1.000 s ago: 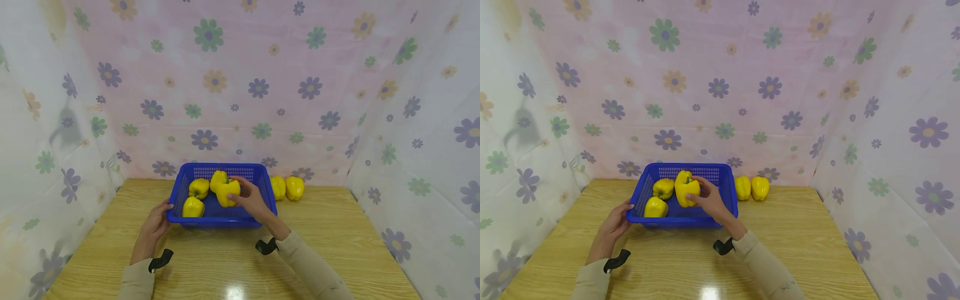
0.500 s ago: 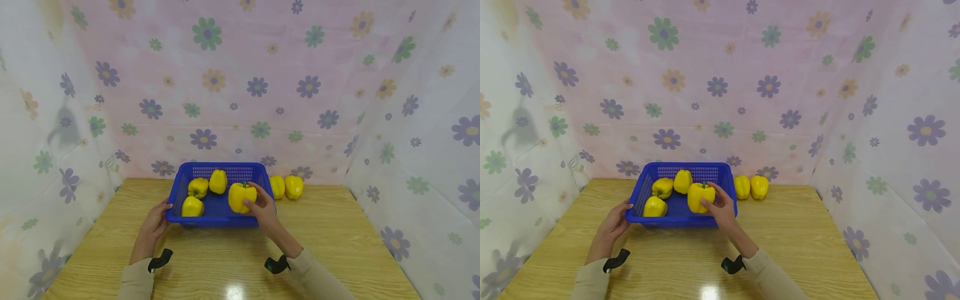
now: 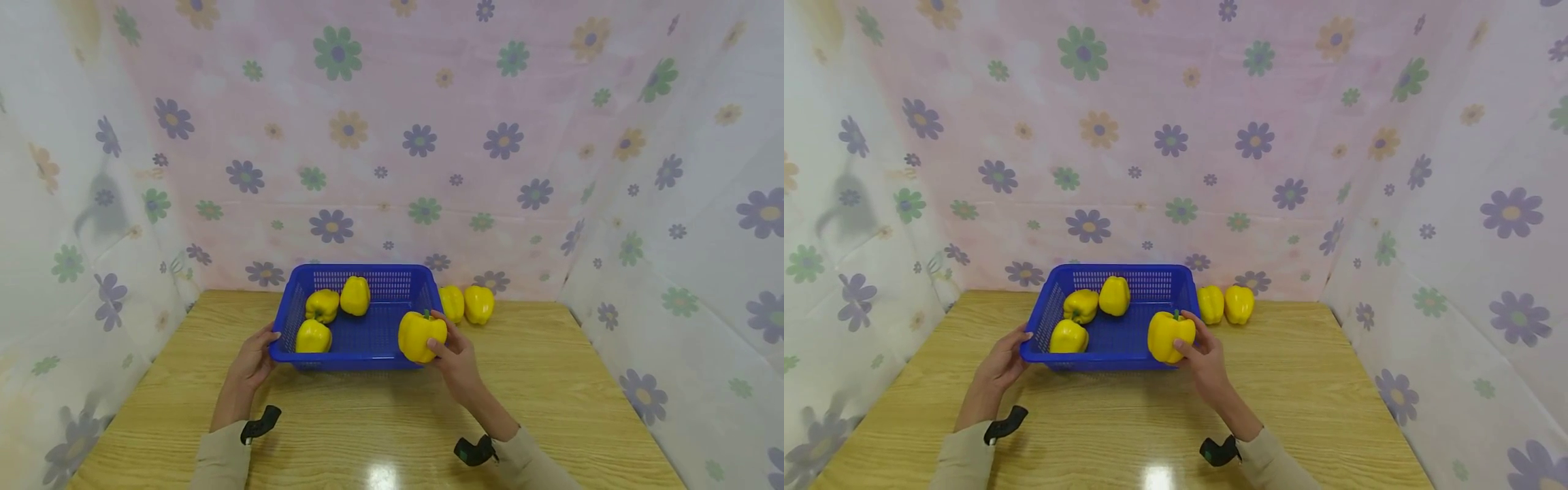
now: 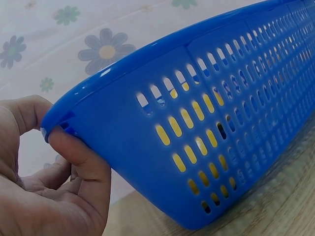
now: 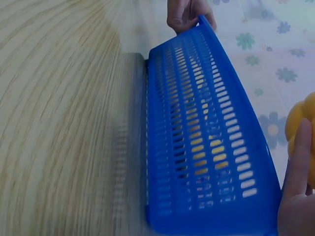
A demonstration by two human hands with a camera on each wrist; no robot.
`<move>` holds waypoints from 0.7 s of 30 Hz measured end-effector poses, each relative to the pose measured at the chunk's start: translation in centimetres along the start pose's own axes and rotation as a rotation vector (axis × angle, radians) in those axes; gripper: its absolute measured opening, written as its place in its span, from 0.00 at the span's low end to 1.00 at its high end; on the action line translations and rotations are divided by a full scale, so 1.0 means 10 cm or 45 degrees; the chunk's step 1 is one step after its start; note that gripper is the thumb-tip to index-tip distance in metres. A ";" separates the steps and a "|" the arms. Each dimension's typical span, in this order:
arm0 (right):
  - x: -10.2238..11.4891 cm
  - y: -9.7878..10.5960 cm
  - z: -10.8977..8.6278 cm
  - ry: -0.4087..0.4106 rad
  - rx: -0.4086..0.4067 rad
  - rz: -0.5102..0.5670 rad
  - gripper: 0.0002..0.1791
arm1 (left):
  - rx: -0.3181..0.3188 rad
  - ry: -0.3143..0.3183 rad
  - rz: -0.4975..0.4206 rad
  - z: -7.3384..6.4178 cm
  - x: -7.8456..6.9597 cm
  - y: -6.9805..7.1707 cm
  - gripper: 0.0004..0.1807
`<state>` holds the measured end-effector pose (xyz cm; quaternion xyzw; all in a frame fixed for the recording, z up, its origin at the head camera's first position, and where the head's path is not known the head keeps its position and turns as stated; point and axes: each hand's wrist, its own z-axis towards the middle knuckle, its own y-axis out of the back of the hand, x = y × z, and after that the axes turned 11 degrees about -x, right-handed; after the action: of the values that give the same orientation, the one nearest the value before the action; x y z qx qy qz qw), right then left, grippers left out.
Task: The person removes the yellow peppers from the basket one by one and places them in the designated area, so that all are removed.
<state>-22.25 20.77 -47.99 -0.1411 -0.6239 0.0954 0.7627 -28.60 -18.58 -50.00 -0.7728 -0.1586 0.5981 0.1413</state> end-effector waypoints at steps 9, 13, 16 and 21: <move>0.07 0.39 0.01 0.008 0.049 0.046 0.23 | -0.015 -0.006 -0.004 0.01 0.02 0.00 0.33; 0.08 0.60 0.01 0.024 0.082 0.039 0.25 | -0.022 0.003 0.002 0.02 0.03 0.00 0.33; 0.10 0.76 0.02 0.023 0.111 0.027 0.26 | -0.014 -0.003 -0.003 0.02 0.03 0.01 0.33; 0.13 1.01 0.04 -0.004 0.062 -0.045 0.26 | -0.003 -0.009 -0.014 0.02 0.03 0.01 0.33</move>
<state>-22.11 30.71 -50.05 -0.1112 -0.6249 0.0974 0.7666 -28.69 -18.57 -50.34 -0.7701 -0.1639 0.5998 0.1430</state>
